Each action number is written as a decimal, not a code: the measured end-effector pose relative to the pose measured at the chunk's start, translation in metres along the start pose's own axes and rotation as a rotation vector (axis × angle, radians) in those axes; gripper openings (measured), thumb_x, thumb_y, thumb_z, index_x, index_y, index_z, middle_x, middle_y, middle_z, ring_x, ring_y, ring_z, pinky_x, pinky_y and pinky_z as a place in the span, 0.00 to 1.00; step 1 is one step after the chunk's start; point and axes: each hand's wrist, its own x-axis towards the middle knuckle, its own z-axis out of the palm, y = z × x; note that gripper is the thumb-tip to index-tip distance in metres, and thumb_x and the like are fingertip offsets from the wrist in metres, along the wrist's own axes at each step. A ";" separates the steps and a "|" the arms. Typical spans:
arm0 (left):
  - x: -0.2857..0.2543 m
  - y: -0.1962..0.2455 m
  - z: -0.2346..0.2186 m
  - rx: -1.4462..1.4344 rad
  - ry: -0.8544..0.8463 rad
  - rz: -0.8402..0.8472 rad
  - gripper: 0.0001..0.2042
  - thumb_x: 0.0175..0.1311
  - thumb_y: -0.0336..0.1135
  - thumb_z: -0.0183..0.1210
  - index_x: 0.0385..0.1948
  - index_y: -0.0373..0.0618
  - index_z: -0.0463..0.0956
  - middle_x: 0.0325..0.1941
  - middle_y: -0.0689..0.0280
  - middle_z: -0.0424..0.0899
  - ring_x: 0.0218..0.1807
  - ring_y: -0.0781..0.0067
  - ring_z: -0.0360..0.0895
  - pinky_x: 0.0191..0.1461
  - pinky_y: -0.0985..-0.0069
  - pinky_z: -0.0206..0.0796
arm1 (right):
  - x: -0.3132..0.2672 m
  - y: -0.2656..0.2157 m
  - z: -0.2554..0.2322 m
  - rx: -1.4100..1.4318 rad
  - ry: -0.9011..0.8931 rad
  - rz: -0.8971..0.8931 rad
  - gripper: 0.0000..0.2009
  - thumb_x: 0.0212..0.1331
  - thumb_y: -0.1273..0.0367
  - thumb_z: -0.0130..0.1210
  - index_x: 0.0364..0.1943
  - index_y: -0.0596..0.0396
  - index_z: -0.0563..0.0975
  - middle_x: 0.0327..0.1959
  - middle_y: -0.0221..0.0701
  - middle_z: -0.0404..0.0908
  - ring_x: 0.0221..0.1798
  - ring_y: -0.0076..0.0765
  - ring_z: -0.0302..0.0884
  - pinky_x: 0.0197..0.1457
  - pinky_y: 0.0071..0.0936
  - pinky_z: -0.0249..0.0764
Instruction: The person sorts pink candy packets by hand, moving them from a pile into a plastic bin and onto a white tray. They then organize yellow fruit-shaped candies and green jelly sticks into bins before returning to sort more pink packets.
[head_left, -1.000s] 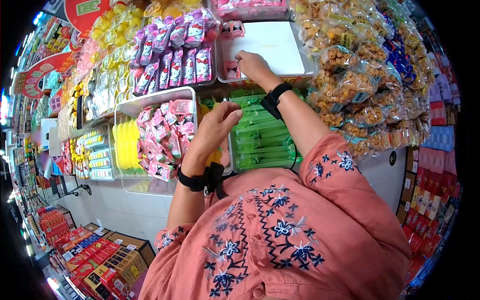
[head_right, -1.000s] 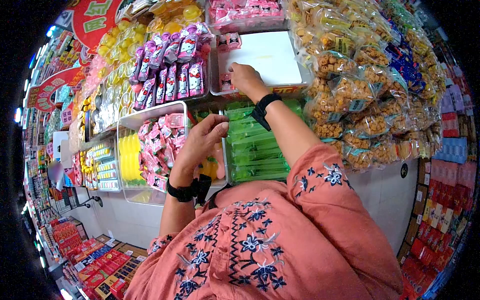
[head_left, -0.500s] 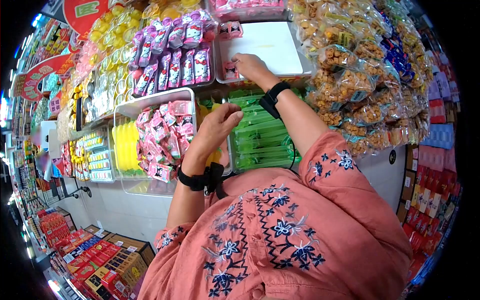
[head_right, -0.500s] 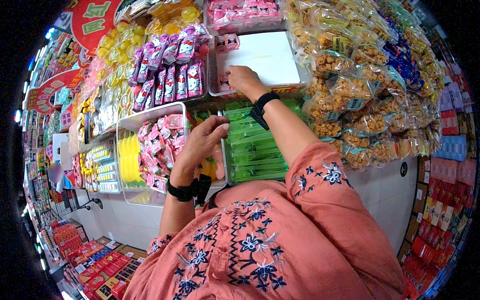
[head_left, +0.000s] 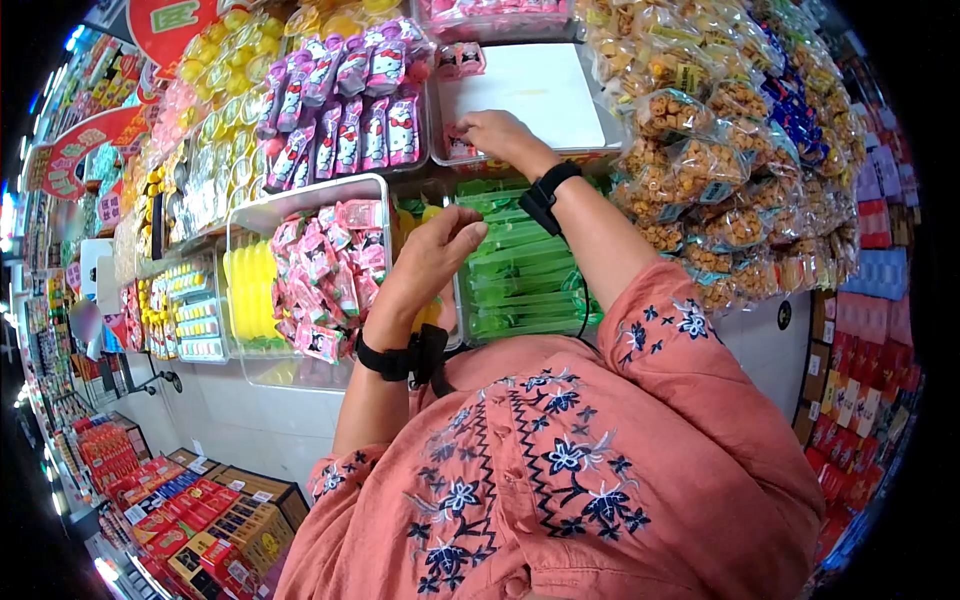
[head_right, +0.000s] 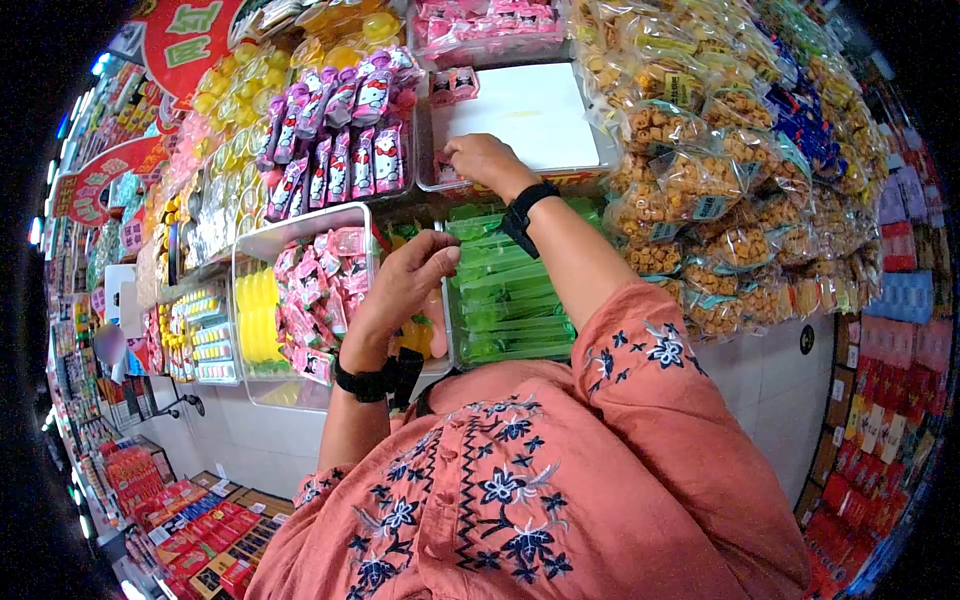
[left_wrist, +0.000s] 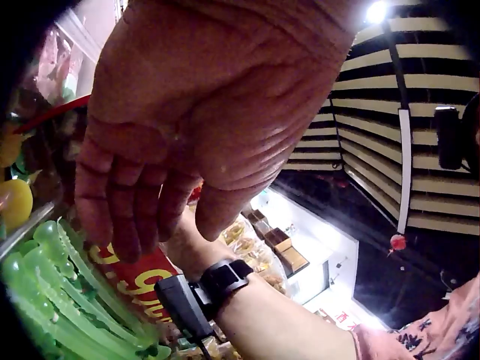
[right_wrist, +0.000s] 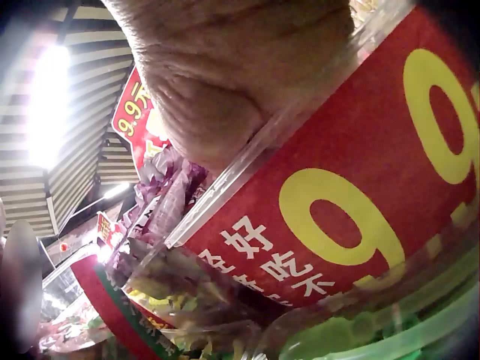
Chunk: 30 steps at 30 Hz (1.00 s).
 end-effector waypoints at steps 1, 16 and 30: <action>-0.002 0.005 -0.001 0.011 0.018 0.013 0.18 0.72 0.42 0.59 0.51 0.34 0.77 0.42 0.56 0.85 0.44 0.69 0.81 0.50 0.72 0.72 | -0.001 -0.004 -0.002 -0.002 -0.010 -0.001 0.18 0.59 0.66 0.47 0.50 0.52 0.82 0.45 0.45 0.86 0.51 0.56 0.81 0.56 0.45 0.75; -0.052 0.019 -0.092 -0.287 0.567 0.178 0.13 0.76 0.36 0.55 0.53 0.38 0.77 0.42 0.69 0.82 0.41 0.83 0.78 0.43 0.82 0.69 | -0.028 -0.021 -0.016 0.304 0.472 -0.020 0.11 0.63 0.69 0.50 0.44 0.55 0.80 0.29 0.41 0.87 0.36 0.43 0.87 0.42 0.35 0.80; -0.048 -0.067 -0.113 0.588 0.695 0.184 0.19 0.64 0.38 0.63 0.52 0.36 0.78 0.49 0.45 0.82 0.53 0.41 0.78 0.58 0.55 0.69 | -0.095 -0.106 -0.006 0.558 0.113 -0.090 0.10 0.69 0.69 0.50 0.47 0.61 0.77 0.32 0.33 0.86 0.35 0.22 0.81 0.37 0.21 0.73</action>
